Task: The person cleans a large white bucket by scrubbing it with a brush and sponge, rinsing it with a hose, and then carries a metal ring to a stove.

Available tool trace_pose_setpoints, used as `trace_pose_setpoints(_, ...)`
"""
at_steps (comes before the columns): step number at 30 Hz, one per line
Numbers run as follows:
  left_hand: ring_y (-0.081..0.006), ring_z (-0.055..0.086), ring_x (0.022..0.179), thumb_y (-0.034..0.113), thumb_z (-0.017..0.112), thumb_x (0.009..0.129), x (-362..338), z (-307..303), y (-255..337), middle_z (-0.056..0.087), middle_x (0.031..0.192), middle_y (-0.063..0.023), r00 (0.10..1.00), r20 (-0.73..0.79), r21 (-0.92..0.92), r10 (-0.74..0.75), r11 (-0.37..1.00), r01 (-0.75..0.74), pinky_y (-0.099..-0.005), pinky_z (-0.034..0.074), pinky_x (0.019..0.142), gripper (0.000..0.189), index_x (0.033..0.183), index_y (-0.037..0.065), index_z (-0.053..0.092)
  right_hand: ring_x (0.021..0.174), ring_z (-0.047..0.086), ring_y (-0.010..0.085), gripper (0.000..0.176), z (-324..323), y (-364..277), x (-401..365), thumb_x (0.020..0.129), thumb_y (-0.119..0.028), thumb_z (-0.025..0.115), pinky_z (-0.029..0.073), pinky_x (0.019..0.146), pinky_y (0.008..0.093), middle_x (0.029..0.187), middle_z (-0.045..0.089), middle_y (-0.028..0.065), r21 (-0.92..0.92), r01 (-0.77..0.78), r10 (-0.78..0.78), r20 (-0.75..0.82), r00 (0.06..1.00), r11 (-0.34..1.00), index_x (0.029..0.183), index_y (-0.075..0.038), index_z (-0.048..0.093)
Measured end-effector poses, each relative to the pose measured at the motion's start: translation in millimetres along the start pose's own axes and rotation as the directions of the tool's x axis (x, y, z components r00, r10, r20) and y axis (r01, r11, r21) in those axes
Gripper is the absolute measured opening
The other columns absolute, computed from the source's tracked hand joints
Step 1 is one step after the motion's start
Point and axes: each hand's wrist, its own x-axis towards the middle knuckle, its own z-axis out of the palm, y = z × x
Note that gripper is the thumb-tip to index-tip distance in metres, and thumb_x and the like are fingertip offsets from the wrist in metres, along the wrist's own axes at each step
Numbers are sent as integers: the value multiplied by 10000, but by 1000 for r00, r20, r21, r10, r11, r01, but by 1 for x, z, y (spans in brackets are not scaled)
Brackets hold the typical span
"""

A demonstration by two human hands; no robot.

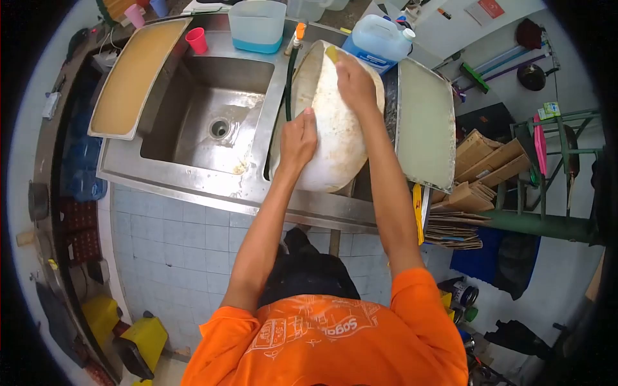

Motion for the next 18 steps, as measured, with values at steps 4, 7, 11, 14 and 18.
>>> trace_pose_setpoints(4, -537, 552, 747, 304, 275, 1010, 1, 7, -8, 581, 779, -339, 987, -92, -36, 133, 990, -137, -573, 407, 681, 542, 779, -48, 616, 1277, 466, 390, 395, 15, -21, -60, 959, -166, 415, 343, 1091, 460, 1350, 545, 166, -161, 225, -247, -133, 960, 961, 1290, -9, 560)
trace_pose_setpoints(7, -540, 550, 760, 287, 280, 1008, 1, 8, -16, 577, 785, -346, 990, -48, -100, 132, 986, -137, -572, 411, 688, 520, 784, -46, 611, 1345, 417, 354, 430, 11, -42, -119, 948, -143, 425, 290, 1125, 489, 1412, 503, 139, -212, 158, -163, -8, 987, 964, 1352, -37, 527)
trace_pose_setpoints(11, -535, 552, 765, 291, 299, 997, 0, 13, -27, 578, 782, -341, 982, -55, 81, 179, 981, -174, -565, 420, 689, 485, 810, -25, 616, 1110, 553, 399, 339, 3, 19, -31, 959, -185, 431, 415, 971, 462, 1190, 610, 215, -28, 45, -49, -152, 987, 999, 1217, -43, 600)
trace_pose_setpoints(14, -519, 556, 737, 306, 373, 975, -3, 7, 0, 581, 748, -307, 992, -65, 17, 104, 995, -103, -542, 424, 652, 411, 818, 6, 607, 1111, 548, 406, 354, -11, 7, -19, 961, -178, 422, 412, 970, 471, 1178, 603, 241, 10, -56, 57, -116, 992, 998, 1218, 12, 575)
trace_pose_setpoints(18, -506, 554, 710, 292, 393, 976, -3, 8, 1, 565, 715, -296, 993, -49, -33, 103, 994, -105, -514, 423, 619, 394, 808, -2, 594, 1369, 363, 383, 474, 25, -39, -136, 957, -150, 404, 262, 1143, 480, 1466, 427, 176, -282, -55, 0, -191, 982, 958, 1411, -22, 444)
